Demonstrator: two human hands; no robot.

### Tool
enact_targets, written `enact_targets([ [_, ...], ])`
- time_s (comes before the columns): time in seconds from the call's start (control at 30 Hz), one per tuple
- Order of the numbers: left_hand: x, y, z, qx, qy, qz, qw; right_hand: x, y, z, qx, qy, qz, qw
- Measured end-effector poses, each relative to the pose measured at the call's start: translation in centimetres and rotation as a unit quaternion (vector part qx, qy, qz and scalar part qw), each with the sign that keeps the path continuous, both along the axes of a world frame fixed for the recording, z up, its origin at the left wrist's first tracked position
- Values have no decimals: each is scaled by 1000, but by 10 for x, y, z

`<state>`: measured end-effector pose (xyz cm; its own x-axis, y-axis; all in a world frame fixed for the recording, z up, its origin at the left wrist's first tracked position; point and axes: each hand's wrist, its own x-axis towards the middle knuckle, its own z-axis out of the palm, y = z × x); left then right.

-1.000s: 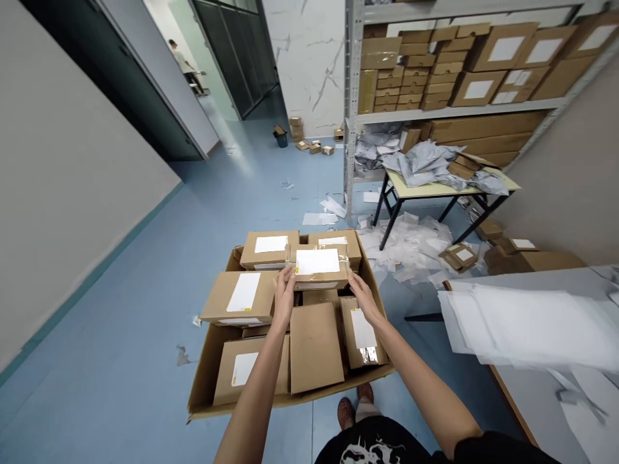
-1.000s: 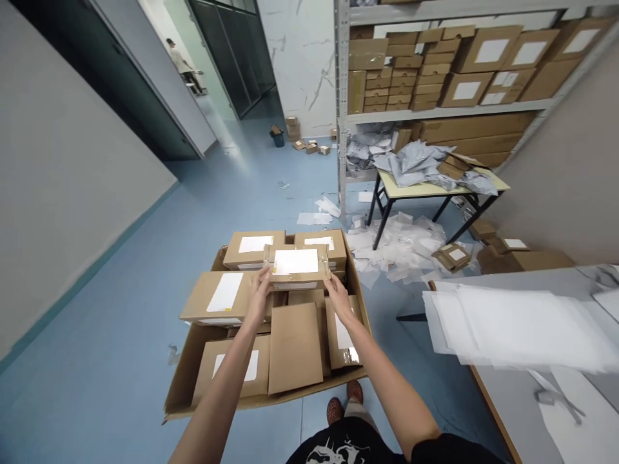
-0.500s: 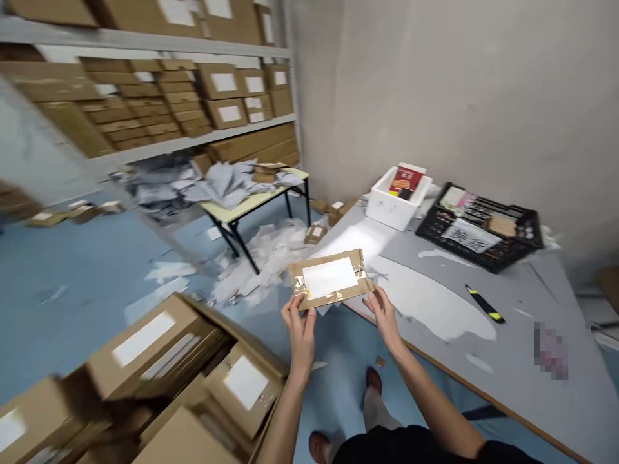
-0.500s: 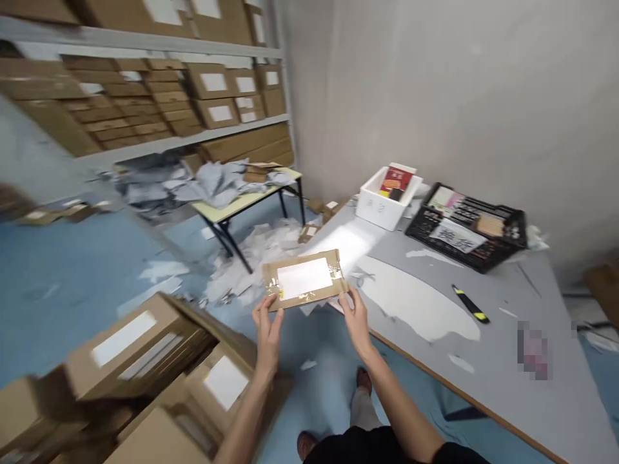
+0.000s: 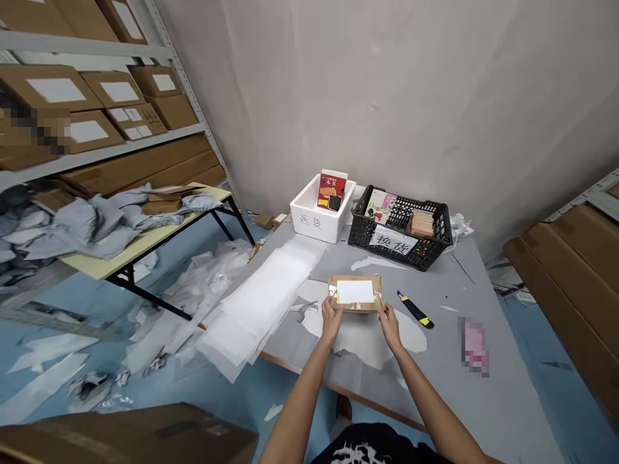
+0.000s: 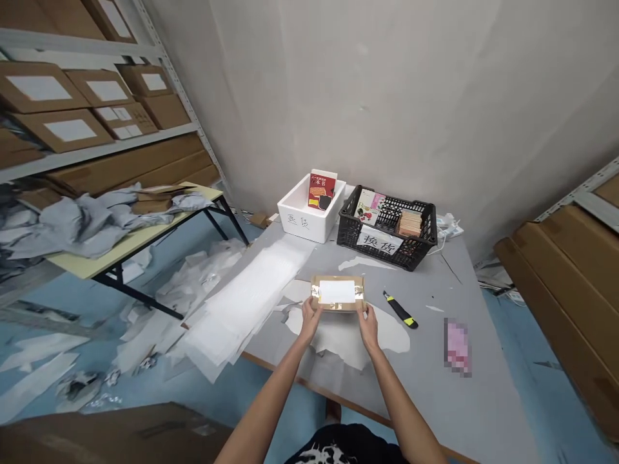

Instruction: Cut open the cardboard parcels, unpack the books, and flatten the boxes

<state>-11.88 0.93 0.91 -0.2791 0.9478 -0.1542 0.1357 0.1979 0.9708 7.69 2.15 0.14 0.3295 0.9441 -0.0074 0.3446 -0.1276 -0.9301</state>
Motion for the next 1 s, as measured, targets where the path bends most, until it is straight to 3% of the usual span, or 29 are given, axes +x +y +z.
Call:
enact_targets([
  [0.1,6,5,-22,-37,-15,-5,999,12,11,-16,-40,-10,3,999],
  [0.23,5,-6,-27,-47,-18,18,999,17,14,-13,-42,-34,-24,998],
  [0.37,-13,-36,-20,-32,-1,73,997,-11,9,20,50,-53,-12,997],
  [0.5,-52,-92,-5,1,47,189,981,-90,-14,65,126,-4,147,981],
  [0.63,-112,-174,18,16,90,351,932,-200,-75,84,83,49,376,921],
  [0.77,-178,-293,38,5,141,515,846,-310,-178,80,21,81,571,817],
  [0.9,-225,-429,43,-39,153,631,759,-399,-296,73,-10,79,689,720],
  [1.0,-247,-518,40,-74,160,688,704,-452,-373,64,-41,93,734,672],
])
